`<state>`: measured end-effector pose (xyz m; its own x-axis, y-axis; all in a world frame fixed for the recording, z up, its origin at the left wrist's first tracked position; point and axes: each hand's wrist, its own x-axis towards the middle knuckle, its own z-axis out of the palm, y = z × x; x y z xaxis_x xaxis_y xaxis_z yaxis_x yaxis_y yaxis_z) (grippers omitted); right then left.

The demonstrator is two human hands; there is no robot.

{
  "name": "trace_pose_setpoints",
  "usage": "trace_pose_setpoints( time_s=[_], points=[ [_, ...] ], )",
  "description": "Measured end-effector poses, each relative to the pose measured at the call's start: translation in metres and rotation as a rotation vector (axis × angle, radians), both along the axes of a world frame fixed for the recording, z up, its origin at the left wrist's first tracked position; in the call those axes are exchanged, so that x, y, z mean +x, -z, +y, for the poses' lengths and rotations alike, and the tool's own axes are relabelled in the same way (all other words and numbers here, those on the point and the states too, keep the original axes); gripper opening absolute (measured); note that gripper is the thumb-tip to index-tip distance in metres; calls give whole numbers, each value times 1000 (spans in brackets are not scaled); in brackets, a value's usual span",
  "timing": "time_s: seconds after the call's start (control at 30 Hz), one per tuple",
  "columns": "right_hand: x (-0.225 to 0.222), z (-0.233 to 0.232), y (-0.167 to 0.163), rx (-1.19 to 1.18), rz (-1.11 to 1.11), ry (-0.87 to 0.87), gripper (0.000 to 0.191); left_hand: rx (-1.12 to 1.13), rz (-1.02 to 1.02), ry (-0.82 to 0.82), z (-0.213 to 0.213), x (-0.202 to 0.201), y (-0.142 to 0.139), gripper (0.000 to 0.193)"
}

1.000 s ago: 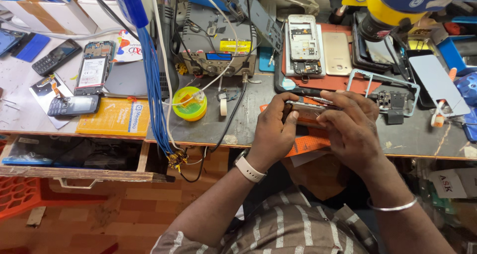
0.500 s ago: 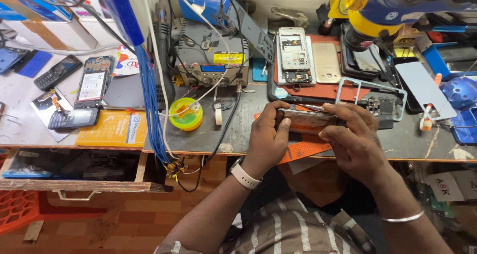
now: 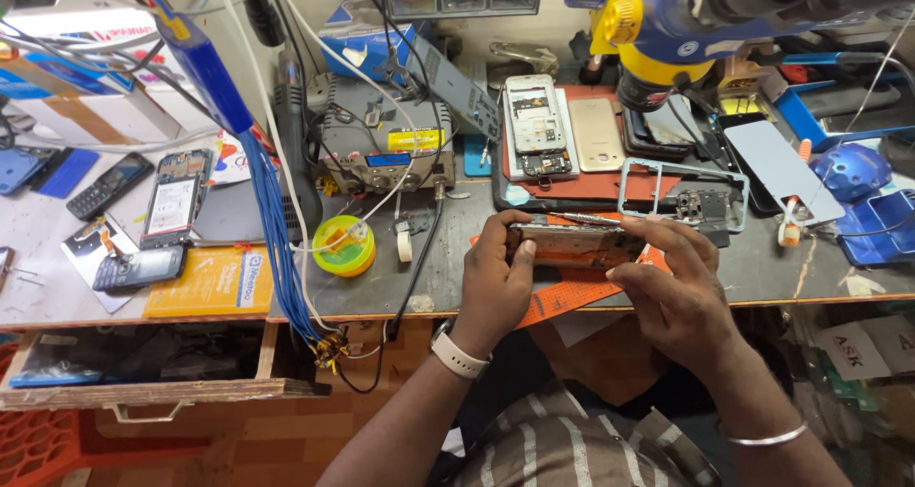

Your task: The person pries open the back of a smartphone by hand, removes the back cover and battery, and works on the internal frame. They use a screwdriver and a metal pry tool to loosen components and separate the mid-frame from the display assembly on the workbench.

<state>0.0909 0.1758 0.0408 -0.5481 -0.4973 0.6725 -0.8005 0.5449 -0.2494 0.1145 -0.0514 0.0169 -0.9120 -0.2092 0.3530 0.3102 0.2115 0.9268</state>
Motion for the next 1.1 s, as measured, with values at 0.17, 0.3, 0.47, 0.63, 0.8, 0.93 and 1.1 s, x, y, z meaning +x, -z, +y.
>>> trace_pose_setpoints(
  time_s=[0.17,0.3,0.47,0.63,0.8,0.93,1.1],
  points=[
    [5,5,-1,-33,-40,10,14,8,-7,-4,2,0,-1,24],
    [8,7,-2,-79,-32,-26,19,-18,24,-12,3,-1,1,24],
    [14,-4,7,-516,-358,28,19,-37,33,-20,4,-2,3,24],
    [14,-17,14,-791,-542,170,12,-24,11,-16,5,-3,4,24],
    [8,-28,9,-303,-113,282,10,-4,2,-4,6,-4,5,23],
    [3,-37,6,-280,-92,298,8,-24,14,3,4,-3,3,23],
    [1,-40,4,-213,26,374,9,-10,29,31,3,-4,5,21]
  ],
)
